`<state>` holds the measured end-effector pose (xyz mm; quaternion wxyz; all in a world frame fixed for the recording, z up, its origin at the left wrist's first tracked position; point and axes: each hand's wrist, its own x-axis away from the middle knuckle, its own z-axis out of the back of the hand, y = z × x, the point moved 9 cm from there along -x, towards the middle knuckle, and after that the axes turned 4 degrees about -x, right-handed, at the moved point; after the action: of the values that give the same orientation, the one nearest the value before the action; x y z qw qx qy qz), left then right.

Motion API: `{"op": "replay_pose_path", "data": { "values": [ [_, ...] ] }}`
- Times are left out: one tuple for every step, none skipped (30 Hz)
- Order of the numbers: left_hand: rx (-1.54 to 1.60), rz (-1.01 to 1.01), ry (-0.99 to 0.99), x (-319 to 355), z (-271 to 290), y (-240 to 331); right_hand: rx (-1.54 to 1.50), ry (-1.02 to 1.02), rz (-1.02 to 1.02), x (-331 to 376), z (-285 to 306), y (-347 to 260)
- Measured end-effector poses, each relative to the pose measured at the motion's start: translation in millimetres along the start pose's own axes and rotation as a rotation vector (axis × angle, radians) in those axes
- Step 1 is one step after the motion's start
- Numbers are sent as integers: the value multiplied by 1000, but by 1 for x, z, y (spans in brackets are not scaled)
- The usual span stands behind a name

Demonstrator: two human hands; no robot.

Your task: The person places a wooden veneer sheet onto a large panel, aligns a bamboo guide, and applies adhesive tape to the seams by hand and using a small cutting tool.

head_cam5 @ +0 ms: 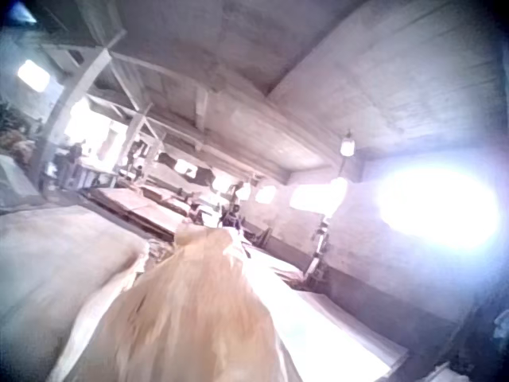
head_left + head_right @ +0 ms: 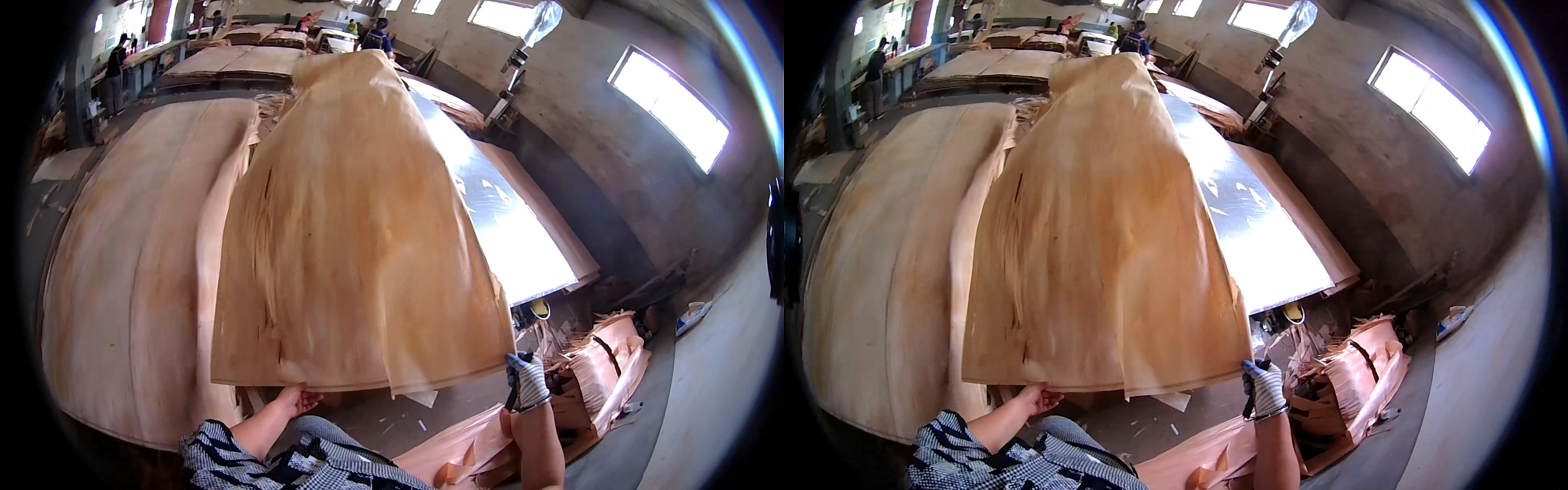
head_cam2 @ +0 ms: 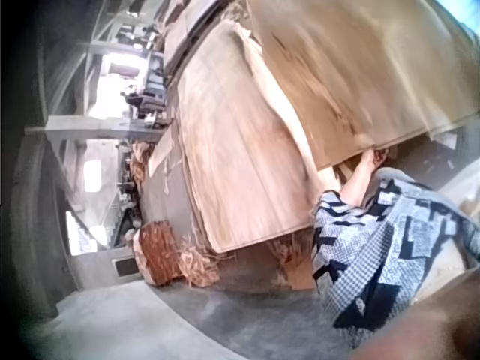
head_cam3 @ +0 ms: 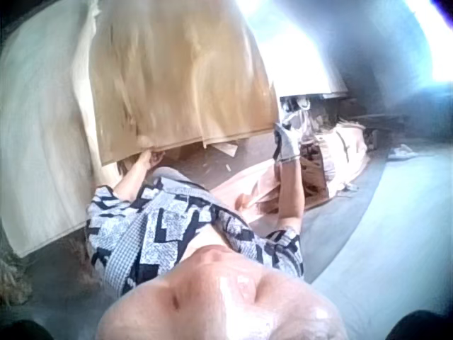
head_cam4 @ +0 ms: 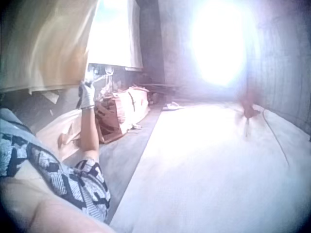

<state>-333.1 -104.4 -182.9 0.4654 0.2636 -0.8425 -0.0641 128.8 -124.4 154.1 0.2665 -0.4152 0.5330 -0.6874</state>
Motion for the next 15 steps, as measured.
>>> {"op": "replay_pose_path", "data": {
  "values": [
    [-11,5,-15,-12,-23,7,9,8,19,-19,13,-14],
    [-21,6,-20,-23,-40,14,14,8,33,-37,19,-24],
    [0,7,-14,-34,-57,19,17,36,48,-53,26,-35],
    [8,5,-38,-45,-88,23,47,29,59,-75,43,-43],
    [18,2,-61,-56,-119,26,56,54,57,-95,63,-52],
    [30,-6,-81,-67,-148,29,63,73,56,-113,77,-62],
    [65,3,-117,-80,-177,30,66,74,89,-138,97,-69],
    [101,-20,-123,-92,-199,34,61,92,116,-155,108,-77],
    [138,-43,-130,-105,-223,39,84,73,135,-177,118,-86],
    [175,-63,-138,-118,-246,41,110,57,153,-195,131,-97],
    [236,-80,-164,-130,-268,44,151,55,160,-214,143,-106],
    [250,-105,-170,-138,-283,48,133,47,167,-232,151,-110],
    [269,-131,-180,-149,-303,53,120,37,179,-250,158,-120],
    [288,-158,-190,-159,-321,57,108,25,191,-267,164,-128],
    [325,-177,-137,-169,-333,58,86,4,191,-284,169,-135]
  ]
}}
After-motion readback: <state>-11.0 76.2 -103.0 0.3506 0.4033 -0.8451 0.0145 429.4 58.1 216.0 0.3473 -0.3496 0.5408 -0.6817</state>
